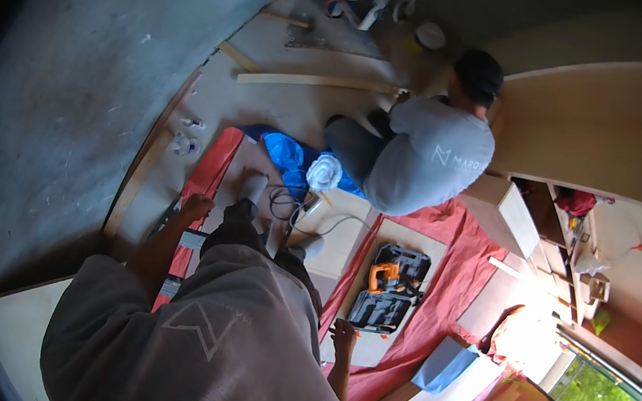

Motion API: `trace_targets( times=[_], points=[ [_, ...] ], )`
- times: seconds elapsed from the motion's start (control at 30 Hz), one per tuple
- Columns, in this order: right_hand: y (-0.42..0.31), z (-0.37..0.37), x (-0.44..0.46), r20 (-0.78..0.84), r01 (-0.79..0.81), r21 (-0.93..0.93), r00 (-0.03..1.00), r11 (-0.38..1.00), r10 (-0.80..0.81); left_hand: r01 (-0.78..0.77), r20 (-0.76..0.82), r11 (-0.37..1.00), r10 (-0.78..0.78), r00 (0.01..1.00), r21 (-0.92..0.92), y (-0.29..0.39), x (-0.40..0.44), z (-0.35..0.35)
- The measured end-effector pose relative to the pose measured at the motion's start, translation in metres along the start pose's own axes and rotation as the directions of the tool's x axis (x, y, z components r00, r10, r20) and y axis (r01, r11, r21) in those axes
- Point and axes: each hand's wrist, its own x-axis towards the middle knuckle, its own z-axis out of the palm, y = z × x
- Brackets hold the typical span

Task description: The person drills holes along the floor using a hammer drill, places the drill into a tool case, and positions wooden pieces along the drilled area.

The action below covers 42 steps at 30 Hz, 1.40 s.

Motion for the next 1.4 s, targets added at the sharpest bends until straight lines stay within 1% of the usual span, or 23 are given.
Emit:
trace_targets(
  times=[0.1, 0.2, 0.3, 0.37, 0.4, 0.5, 0.6, 0.7, 0.73, 0.8, 1.0, 1.07, 1.1, 1.13, 1.2, 1.3, 1.4],
  points=[
    [-0.012, 0.0, -0.005, 0.006, -0.011, -0.002, 1.0, 1.0, 0.011, -0.052, 0.032, 0.998, 0.051, 0.998, 0.029, -0.019, 0.011, 0.004],
    [-0.019, -0.002, -0.006, 0.002, -0.018, -0.03, 1.0, 0.999, 0.018, -0.048, 0.053, 0.993, 0.043, 0.998, 0.104, -0.019, 0.012, 0.005],
    [-0.019, -0.006, -0.005, 0.007, -0.001, -0.018, 1.0, 1.0, 0.002, -0.072, 0.024, 0.99, 0.069, 0.997, 0.121, -0.013, 0.003, 0.007],
    [-0.019, -0.009, -0.004, 0.01, -0.003, 0.003, 1.0, 1.0, 0.003, -0.041, 0.002, 0.993, 0.041, 0.999, 0.11, -0.011, 0.001, 0.009],
    [-0.023, -0.009, -0.003, 0.003, -0.025, -0.026, 1.0, 0.999, 0.025, -0.026, -0.008, 0.994, 0.027, 1.0, 0.105, -0.009, -0.001, 0.01],
    [-0.029, -0.013, -0.004, 0.017, -0.021, -0.047, 1.0, 0.999, 0.022, 0.013, 0.056, 0.994, -0.019, 0.998, 0.11, -0.005, -0.002, 0.008],
    [-0.032, -0.015, -0.005, 0.02, 0.023, -0.031, 1.0, 0.999, -0.022, 0.022, 0.033, 0.995, -0.026, 0.999, 0.093, -0.01, 0.001, 0.011],
    [-0.041, -0.022, -0.008, 0.02, 0.007, -0.052, 1.0, 0.999, -0.006, -0.02, 0.003, 0.993, 0.019, 1.0, 0.117, -0.019, 0.007, 0.018],
    [-0.045, -0.023, -0.009, 0.01, 0.01, -0.093, 1.0, 0.996, -0.009, -0.033, 0.005, 0.992, 0.032, 0.999, 0.122, -0.019, 0.008, 0.02],
    [-0.049, -0.026, -0.008, 0.003, 0.001, -0.112, 1.0, 0.994, -0.001, -0.059, 0.007, 0.989, 0.059, 0.998, 0.135, -0.019, 0.009, 0.02],
    [-0.056, -0.029, -0.008, -0.019, -0.012, -0.107, 1.0, 0.994, 0.01, 0.014, 0.003, 0.992, -0.014, 1.0, 0.128, -0.007, 0.005, 0.015],
    [-0.061, -0.028, -0.009, -0.02, -0.007, -0.111, 1.0, 0.994, 0.005, -0.037, -0.032, 0.993, 0.04, 0.999, 0.112, -0.04, 0.023, 0.025],
    [-0.06, -0.028, -0.009, -0.022, -0.002, -0.111, 1.0, 0.994, 0.0, -0.064, -0.047, 0.992, 0.069, 0.996, 0.105, -0.042, 0.025, 0.025],
    [-0.06, -0.027, -0.01, -0.026, 0.001, -0.11, 1.0, 0.994, -0.004, -0.05, -0.045, 0.995, 0.055, 0.998, 0.092, -0.045, 0.026, 0.025],
    [-0.061, -0.026, -0.01, -0.019, 0.016, -0.117, 1.0, 0.993, -0.018, -0.026, -0.037, 0.997, 0.028, 0.999, 0.069, -0.043, 0.024, 0.019],
    [-0.067, -0.019, -0.015, -0.019, 0.021, -0.14, 1.0, 0.99, -0.024, 0.044, 0.053, 0.999, -0.044, 0.998, -0.001, -0.029, 0.017, 0.0],
    [-0.072, -0.009, -0.016, -0.025, 0.008, -0.135, 1.0, 0.991, -0.011, -0.026, 0.053, 0.996, 0.021, 0.998, 0.088, -0.017, 0.015, -0.019]
  ],
)
